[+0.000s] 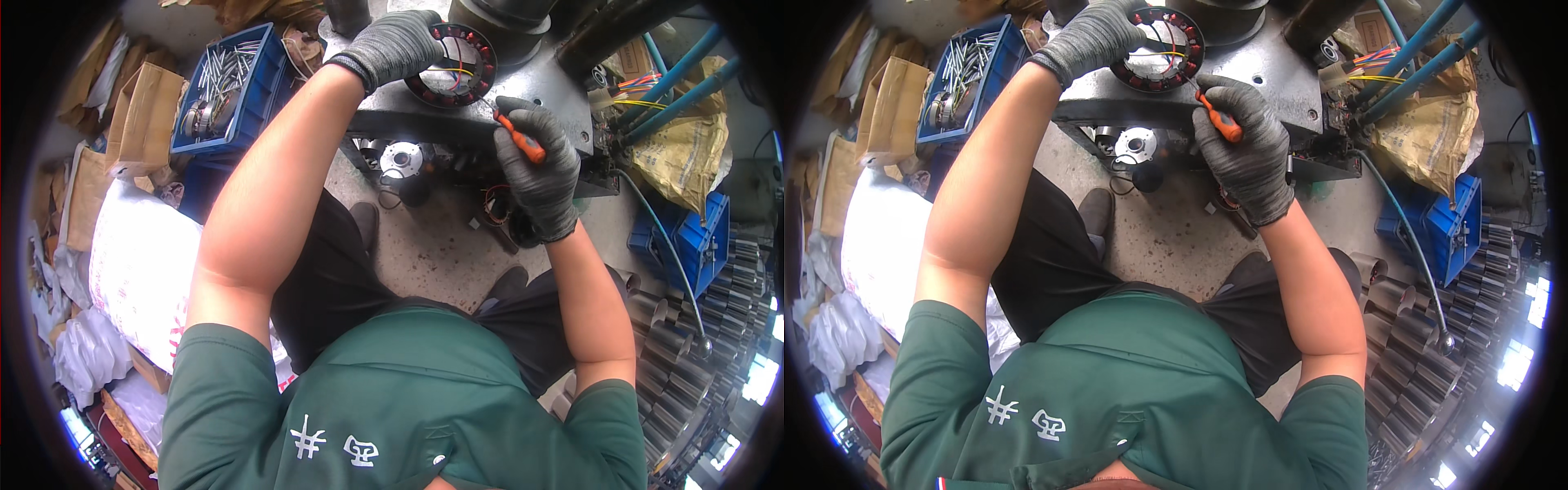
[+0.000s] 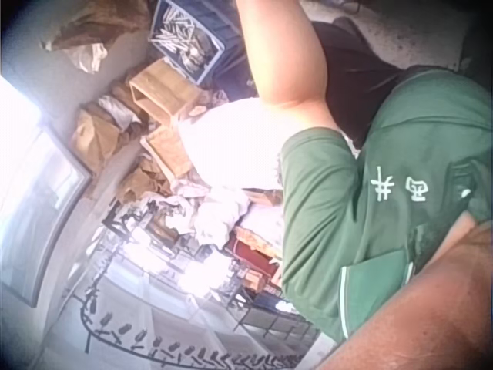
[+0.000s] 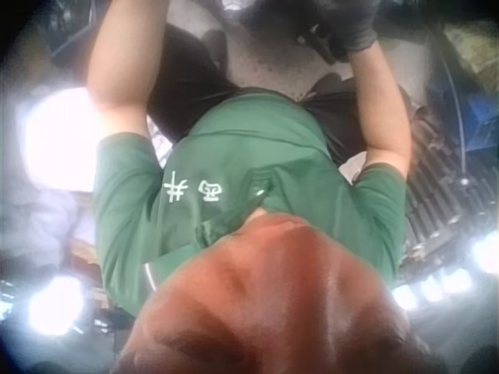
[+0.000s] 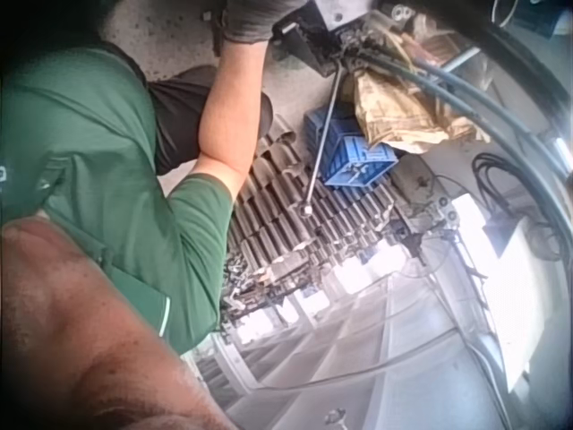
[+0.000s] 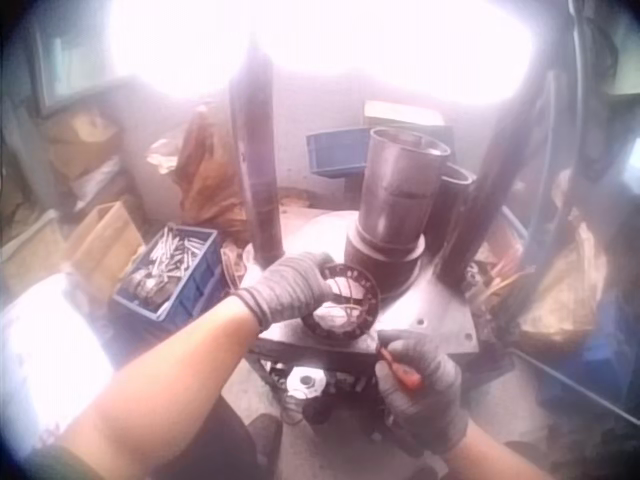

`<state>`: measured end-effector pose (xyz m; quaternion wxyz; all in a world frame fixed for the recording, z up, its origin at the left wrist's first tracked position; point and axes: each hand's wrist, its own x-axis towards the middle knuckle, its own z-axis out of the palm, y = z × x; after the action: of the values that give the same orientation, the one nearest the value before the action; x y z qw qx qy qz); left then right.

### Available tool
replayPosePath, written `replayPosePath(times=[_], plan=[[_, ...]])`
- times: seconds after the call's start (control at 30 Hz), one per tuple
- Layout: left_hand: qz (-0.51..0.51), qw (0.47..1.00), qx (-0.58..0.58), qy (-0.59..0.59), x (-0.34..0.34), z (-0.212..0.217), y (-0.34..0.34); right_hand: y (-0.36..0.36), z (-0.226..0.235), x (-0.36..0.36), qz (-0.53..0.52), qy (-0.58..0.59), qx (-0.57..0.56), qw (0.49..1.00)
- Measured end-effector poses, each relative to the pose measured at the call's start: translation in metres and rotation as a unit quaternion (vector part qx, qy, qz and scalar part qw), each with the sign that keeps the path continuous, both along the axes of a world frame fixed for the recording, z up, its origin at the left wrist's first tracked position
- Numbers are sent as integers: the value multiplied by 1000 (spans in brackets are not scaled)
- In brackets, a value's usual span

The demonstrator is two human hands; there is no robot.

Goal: Assemble an electric motor stator and prepare wires for connection using a press and screwdriver.

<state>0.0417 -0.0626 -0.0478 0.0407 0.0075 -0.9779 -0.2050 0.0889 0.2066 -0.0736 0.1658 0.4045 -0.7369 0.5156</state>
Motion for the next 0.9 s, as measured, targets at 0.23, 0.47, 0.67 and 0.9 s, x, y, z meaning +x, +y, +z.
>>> replayPosePath(times=[0.23,0.47,0.67,0.9], plan=[[2,999,-40,8,8,13,14,-10,-6,-7,-8,65,86,994],[12,998,-57,36,11,9,12,-8,5,-1,6,46,61,997],[8,1000,-12,10,7,8,8,5,2,-2,31,13,5,999],[17,999,-39,10,7,8,11,-10,-3,-15,11,-23,88,996]])
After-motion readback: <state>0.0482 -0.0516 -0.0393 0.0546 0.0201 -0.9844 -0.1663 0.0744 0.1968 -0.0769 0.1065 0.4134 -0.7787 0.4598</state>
